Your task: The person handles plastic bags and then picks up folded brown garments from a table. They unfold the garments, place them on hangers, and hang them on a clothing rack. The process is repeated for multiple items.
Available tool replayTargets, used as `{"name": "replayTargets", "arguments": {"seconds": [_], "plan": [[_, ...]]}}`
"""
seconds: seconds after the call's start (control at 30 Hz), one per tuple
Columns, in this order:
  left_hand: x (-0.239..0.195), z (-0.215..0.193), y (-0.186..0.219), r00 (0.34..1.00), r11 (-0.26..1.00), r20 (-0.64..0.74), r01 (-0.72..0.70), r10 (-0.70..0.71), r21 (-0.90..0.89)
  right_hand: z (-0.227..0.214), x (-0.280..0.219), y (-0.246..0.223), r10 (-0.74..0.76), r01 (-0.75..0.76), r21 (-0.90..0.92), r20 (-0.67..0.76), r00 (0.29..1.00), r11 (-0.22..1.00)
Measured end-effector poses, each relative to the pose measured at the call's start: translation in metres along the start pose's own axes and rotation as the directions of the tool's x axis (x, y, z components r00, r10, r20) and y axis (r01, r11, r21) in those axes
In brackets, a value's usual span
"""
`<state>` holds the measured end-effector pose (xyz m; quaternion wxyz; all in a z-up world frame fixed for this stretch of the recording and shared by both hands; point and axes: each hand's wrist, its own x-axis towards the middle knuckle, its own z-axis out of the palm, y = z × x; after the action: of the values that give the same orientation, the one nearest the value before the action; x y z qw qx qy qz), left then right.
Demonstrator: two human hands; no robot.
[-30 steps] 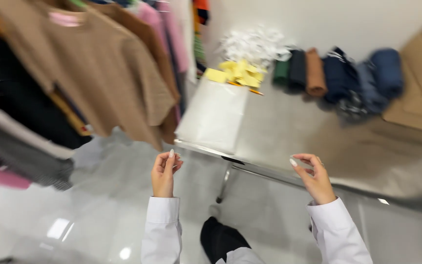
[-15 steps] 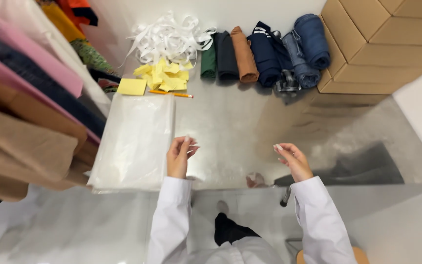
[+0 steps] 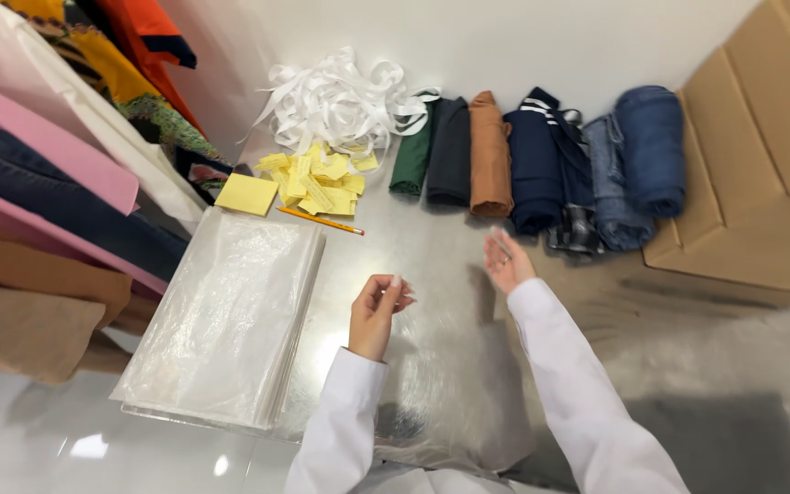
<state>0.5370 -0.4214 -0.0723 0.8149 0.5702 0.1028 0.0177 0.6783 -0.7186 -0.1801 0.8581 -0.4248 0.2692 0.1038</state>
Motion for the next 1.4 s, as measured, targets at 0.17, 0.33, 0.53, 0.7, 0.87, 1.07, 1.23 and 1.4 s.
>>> {"name": "replayTargets", "arguments": {"seconds": [0.17, 0.33, 0.53, 0.7, 0.87, 1.07, 1.23, 1.4], "plan": [[-0.015, -0.001, 0.012, 0.997, 0.999, -0.067, 0.026, -0.024, 0.041, 0.037, 0.085, -0.008, -0.049, 0.054, 0.036, -0.136, 0.99, 0.998], [-0.024, -0.008, 0.02, 0.991, 0.995, -0.126, 0.049, -0.038, 0.092, 0.045, 0.136, -0.009, -0.207, 0.188, -0.086, -0.428, 0.88, 0.978], [-0.018, -0.008, 0.003, 0.994, 0.994, -0.104, 0.046, -0.035, 0.097, -0.004, 0.155, 0.01, -0.277, 0.27, -0.075, -0.399, 0.874, 0.96], [0.006, -0.002, -0.051, 0.983, 0.973, -0.078, 0.176, -0.167, 0.146, -0.036, 0.056, 0.079, -0.297, 0.223, -0.23, -0.367, 0.881, 0.947], [0.029, 0.01, -0.158, 0.968, 0.942, -0.069, 0.25, -0.241, 0.225, -0.039, -0.107, 0.094, -0.096, 0.069, -0.474, -0.033, 0.995, 0.878], [0.027, 0.071, -0.145, 0.988, 0.723, 0.052, 0.071, -0.146, 0.688, -0.072, -0.098, 0.036, -0.228, 0.14, -0.869, 0.032, 0.973, 0.475], [0.027, 0.134, -0.093, 0.954, 0.292, 0.163, -0.086, -0.251, 0.953, -0.115, 0.001, 0.059, -0.348, -0.059, -0.917, -0.209, 0.914, 0.395], [0.049, 0.124, -0.123, 0.965, 0.211, 0.148, -0.102, -0.216, 0.972, -0.078, 0.003, 0.079, -0.235, -0.099, -0.882, -0.229, 0.945, 0.461]]}}
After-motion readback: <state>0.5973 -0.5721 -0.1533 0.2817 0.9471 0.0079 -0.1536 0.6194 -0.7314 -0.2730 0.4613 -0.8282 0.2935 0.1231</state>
